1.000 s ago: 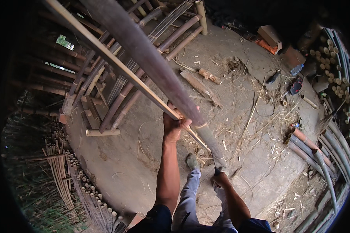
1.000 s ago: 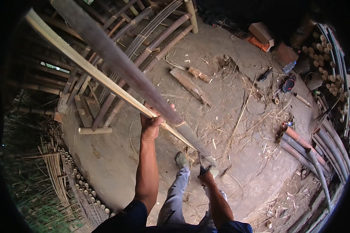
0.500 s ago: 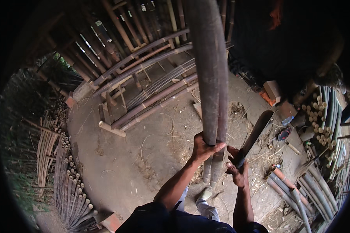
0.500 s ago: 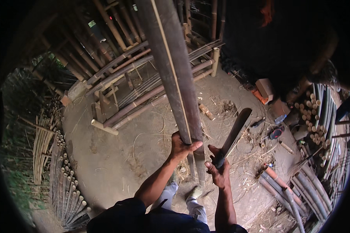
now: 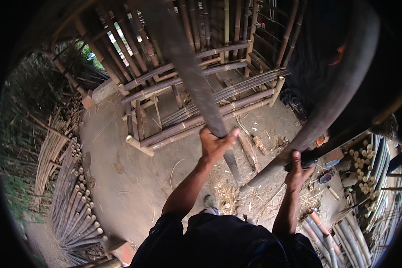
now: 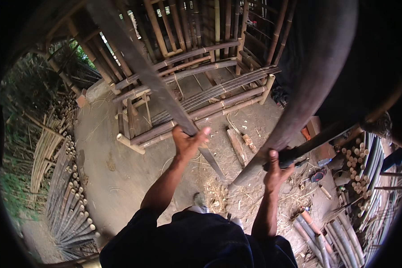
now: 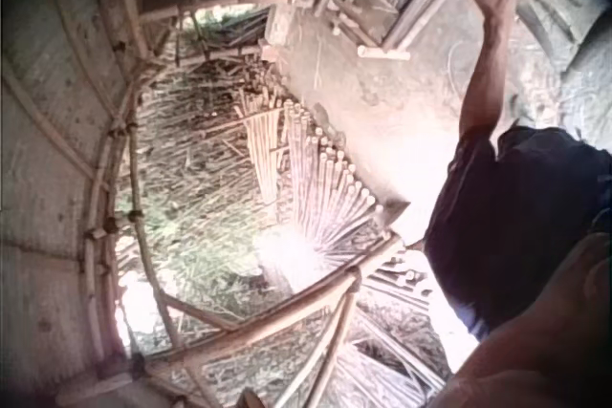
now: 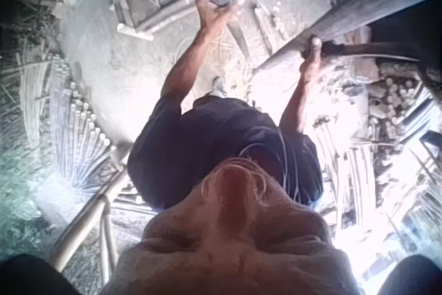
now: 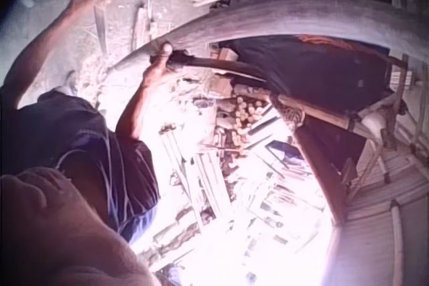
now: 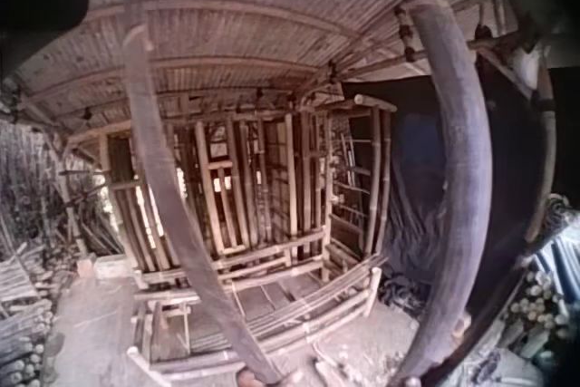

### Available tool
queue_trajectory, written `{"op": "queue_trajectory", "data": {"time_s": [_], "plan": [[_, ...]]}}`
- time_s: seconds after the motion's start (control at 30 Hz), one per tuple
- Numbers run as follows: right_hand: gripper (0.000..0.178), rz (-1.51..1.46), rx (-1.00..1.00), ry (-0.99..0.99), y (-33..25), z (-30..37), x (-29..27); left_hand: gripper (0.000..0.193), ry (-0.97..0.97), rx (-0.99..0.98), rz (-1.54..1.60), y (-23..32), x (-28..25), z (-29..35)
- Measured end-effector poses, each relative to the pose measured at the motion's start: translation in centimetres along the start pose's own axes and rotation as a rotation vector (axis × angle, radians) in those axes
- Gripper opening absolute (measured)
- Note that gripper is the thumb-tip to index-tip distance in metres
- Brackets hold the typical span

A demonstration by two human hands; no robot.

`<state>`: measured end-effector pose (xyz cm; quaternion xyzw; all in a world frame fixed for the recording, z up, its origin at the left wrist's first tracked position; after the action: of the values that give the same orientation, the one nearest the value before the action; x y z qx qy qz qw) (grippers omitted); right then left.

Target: The person uses a machete to split long bamboo poles into thinner strips. They repeatedly position a pole, strike it with the blade to split it lengthwise, and then place the resulting pieces onto a nearby bamboo rack.

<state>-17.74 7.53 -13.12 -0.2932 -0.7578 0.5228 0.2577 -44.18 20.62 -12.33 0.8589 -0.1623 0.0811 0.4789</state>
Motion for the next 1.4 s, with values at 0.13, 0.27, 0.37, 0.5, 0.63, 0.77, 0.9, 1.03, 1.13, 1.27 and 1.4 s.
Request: {"op": "queue_trajectory", "data": {"time_s": [0.13, 0.27, 0.37, 0.5, 0.63, 0.77, 0.9, 1.03, 1.13, 1.27, 1.4], "plan": [[0.036, 0.154, -0.162, 0.323, 2.3, -3.7, -1.8, 0.023, 0.083, 0.000, 0.185, 1.5, -4.5, -6.7], [0.056, 0.020, -0.101, 0.190, 7.2, -7.5, -2.7, 0.032, -0.029, 0.093, 0.334, 2.8, -6.1, -14.3], [0.062, 0.029, -0.020, 0.235, 11.9, -10.2, -0.8, 0.018, -0.201, 0.234, 0.524, 8.3, -5.6, -21.6], [0.048, -0.030, 0.126, 0.174, 17.6, -15.1, 3.6, 0.026, -0.466, 0.165, 0.347, 16.8, -6.0, -30.7], [0.046, -0.028, 0.066, 0.406, 18.9, -22.9, 5.4, 0.026, -0.335, 0.315, -0.088, 18.9, -9.2, -39.2], [0.046, 0.008, 0.250, 0.285, 22.1, -30.2, 5.1, 0.032, 0.033, 0.361, -0.544, 18.1, -13.3, -46.3], [0.043, 0.094, 0.110, 0.358, 22.9, -35.0, 5.0, 0.036, 0.068, 0.148, -0.744, 8.3, -9.6, -50.6], [0.043, 0.275, 0.181, 0.491, 25.4, -36.6, 3.0, 0.033, -0.059, -0.167, -0.890, -10.7, -1.9, -53.2], [0.040, 0.226, 0.177, 0.519, 25.5, -37.8, 5.5, 0.035, -0.272, -0.329, -0.795, -24.0, -3.4, -55.9], [0.034, 0.368, 0.128, 0.845, 29.3, -39.8, 6.3, 0.035, -0.391, -0.586, -0.873, -42.4, -8.6, -58.6], [0.037, 0.545, 0.273, 0.779, 35.1, -42.1, 5.3, 0.046, -0.506, -0.498, -1.334, -60.7, -14.4, -59.5]]}}
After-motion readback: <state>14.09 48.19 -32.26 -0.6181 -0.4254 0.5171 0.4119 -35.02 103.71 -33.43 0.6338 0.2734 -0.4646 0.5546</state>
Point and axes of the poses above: each hand's wrist, its own z-axis away from the middle knuckle, its own x-axis out of the palm, y = z × x, the point moved 5 cm from there along -z, towards the middle knuckle, and after that the axes turned 11 degrees about z, right-handed, at the moved point
